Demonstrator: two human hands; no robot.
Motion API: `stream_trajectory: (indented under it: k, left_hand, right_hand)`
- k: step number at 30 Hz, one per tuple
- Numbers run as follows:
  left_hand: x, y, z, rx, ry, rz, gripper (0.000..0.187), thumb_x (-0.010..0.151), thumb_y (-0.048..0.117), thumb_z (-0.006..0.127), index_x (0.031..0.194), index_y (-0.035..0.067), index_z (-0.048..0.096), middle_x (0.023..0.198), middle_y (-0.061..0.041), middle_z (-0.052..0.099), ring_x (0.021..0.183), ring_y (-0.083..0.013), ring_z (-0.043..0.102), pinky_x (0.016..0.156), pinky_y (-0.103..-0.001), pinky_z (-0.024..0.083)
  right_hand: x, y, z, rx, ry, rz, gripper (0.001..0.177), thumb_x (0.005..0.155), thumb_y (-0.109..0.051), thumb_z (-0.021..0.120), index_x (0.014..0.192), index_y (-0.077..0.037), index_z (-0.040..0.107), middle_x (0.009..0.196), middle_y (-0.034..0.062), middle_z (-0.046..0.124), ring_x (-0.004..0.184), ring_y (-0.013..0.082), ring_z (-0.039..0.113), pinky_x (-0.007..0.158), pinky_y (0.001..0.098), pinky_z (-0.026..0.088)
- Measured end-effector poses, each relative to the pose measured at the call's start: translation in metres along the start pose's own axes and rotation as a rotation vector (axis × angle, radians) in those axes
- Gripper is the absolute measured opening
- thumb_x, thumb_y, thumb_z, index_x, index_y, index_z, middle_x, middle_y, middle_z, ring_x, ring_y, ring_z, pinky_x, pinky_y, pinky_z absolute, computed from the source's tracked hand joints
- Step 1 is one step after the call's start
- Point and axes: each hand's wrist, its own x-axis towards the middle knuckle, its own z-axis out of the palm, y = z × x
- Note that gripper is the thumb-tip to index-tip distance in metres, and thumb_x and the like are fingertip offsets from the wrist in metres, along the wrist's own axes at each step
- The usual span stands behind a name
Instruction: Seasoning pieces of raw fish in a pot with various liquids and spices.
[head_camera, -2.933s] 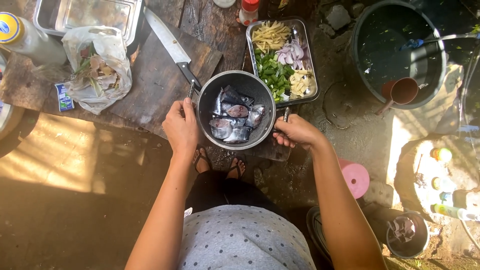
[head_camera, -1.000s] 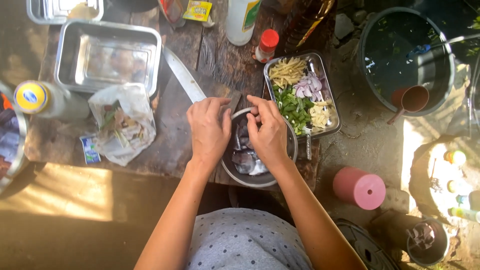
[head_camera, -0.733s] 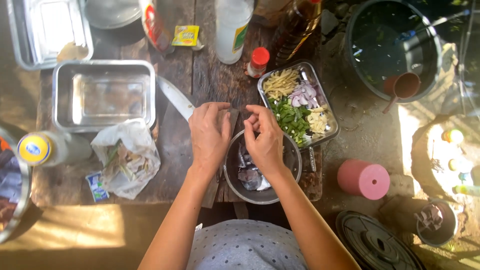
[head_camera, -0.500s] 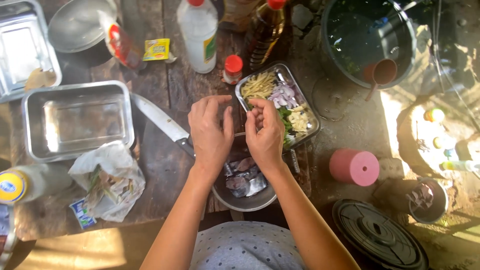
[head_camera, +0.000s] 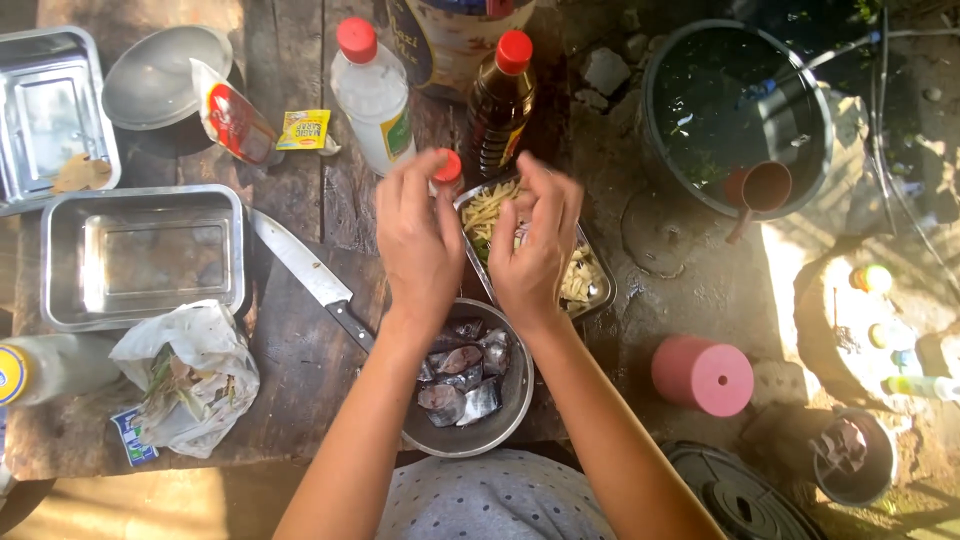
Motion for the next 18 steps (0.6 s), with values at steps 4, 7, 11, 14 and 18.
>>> stream_trajectory:
  k: [4, 7, 11, 14, 18]
  left_hand:
    - [0.028, -0.015, 0.011, -0.014, 0.028, 0.031, 0.040, 0.098, -0.007, 0.058, 0.138, 0.001, 0.056, 0.139, -0.023, 0.059, 0.129, -0.0409, 0.059, 0.109, -0.045, 0.049]
    - [0.041, -0.021, 0.019, -0.083, -0.060, 0.019, 0.048, 0.097, -0.009, 0.052, 0.144, -0.001, 0.050, 0.139, -0.022, 0.060, 0.131, -0.0402, 0.059, 0.110, -0.045, 0.049]
    - [0.045, -0.025, 0.023, -0.043, -0.160, -0.058, 0.050, 0.091, -0.008, 0.054, 0.141, 0.000, 0.052, 0.140, -0.024, 0.059, 0.128, -0.0409, 0.058, 0.104, -0.045, 0.049]
    - [0.045, -0.034, 0.027, -0.018, -0.189, -0.060, 0.049, 0.091, -0.008, 0.055, 0.139, 0.000, 0.054, 0.138, -0.023, 0.060, 0.129, -0.0418, 0.058, 0.106, -0.046, 0.047]
    - [0.048, -0.038, 0.032, -0.020, -0.180, -0.051, 0.049, 0.092, -0.008, 0.054, 0.140, 0.000, 0.053, 0.139, -0.023, 0.060, 0.129, -0.0419, 0.057, 0.108, -0.046, 0.047]
  right_hand:
    - [0.041, 0.010, 0.015, -0.077, 0.046, -0.069, 0.053, 0.110, -0.005, 0.059, 0.160, -0.008, 0.040, 0.140, 0.0138, 0.049, 0.114, 0.0240, 0.055, 0.096, 0.0327, 0.051]
    - [0.060, 0.028, 0.031, -0.244, 0.095, -0.172, 0.054, 0.112, -0.018, 0.061, 0.159, -0.010, 0.035, 0.148, 0.0143, 0.045, 0.134, 0.0307, 0.050, 0.116, 0.0429, 0.041]
    - [0.067, 0.047, 0.044, -0.226, -0.042, -0.129, 0.060, 0.108, -0.025, 0.063, 0.161, -0.012, 0.038, 0.155, 0.0193, 0.044, 0.130, 0.0346, 0.052, 0.116, 0.0483, 0.040]
    - [0.077, 0.055, 0.047, -0.200, -0.036, -0.095, 0.062, 0.107, -0.025, 0.066, 0.161, -0.013, 0.037, 0.149, 0.0176, 0.045, 0.128, 0.0332, 0.053, 0.115, 0.0476, 0.042]
    - [0.093, 0.069, 0.057, -0.232, -0.017, -0.060, 0.071, 0.103, -0.019, 0.071, 0.162, -0.008, 0.034, 0.137, 0.0122, 0.053, 0.130, 0.0329, 0.053, 0.116, 0.0489, 0.041]
